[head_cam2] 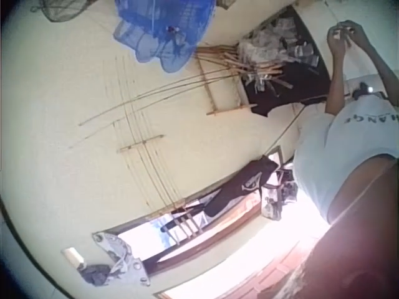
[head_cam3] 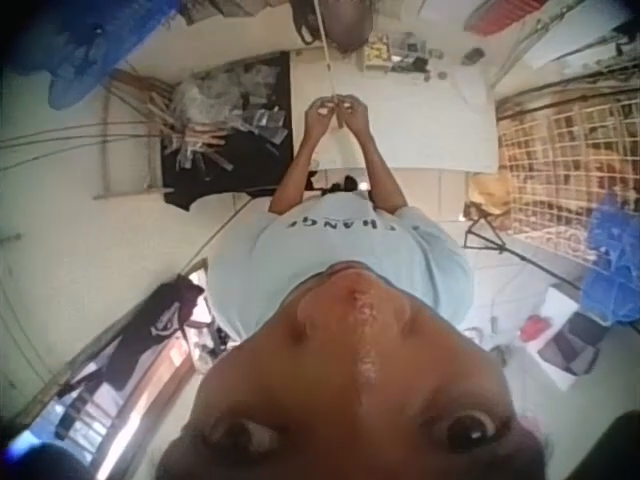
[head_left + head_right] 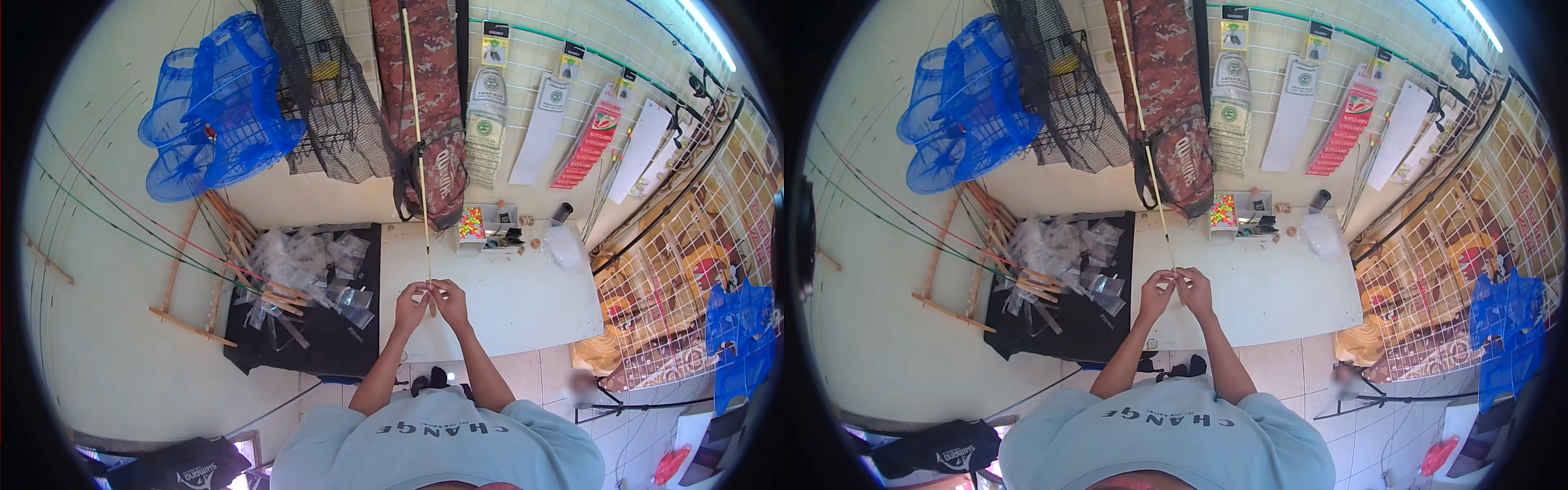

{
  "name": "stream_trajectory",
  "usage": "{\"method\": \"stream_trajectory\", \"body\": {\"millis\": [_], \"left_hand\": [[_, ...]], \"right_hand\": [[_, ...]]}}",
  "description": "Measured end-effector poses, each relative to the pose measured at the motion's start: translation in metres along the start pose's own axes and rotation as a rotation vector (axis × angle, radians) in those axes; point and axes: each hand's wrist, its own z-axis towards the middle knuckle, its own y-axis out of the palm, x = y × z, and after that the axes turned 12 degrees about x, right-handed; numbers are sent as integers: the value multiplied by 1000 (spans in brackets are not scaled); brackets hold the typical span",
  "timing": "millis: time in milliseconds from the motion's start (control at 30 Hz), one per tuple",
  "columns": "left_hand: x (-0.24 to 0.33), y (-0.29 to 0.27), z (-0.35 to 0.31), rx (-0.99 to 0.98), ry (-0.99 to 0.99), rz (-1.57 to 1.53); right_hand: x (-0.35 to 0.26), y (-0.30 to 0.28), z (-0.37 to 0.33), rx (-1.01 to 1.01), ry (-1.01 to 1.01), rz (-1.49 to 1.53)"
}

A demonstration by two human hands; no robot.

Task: Assemble fishing rod components by attaching a bobber and line to the rod tip.

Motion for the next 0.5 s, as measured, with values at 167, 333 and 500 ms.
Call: {"method": "stream_trajectory", "body": {"millis": [167,333,500], "left_hand": [[2,9,3,-13,-21,14],[12,20,-3,-41,-33,40],[19,47,-11,-75,-38,37]], "right_hand": [[1,-7,1,37,-28,-69],[-4,-29,-2,70,-89,-236],[5,-59,3,103,-67,-220]]}}
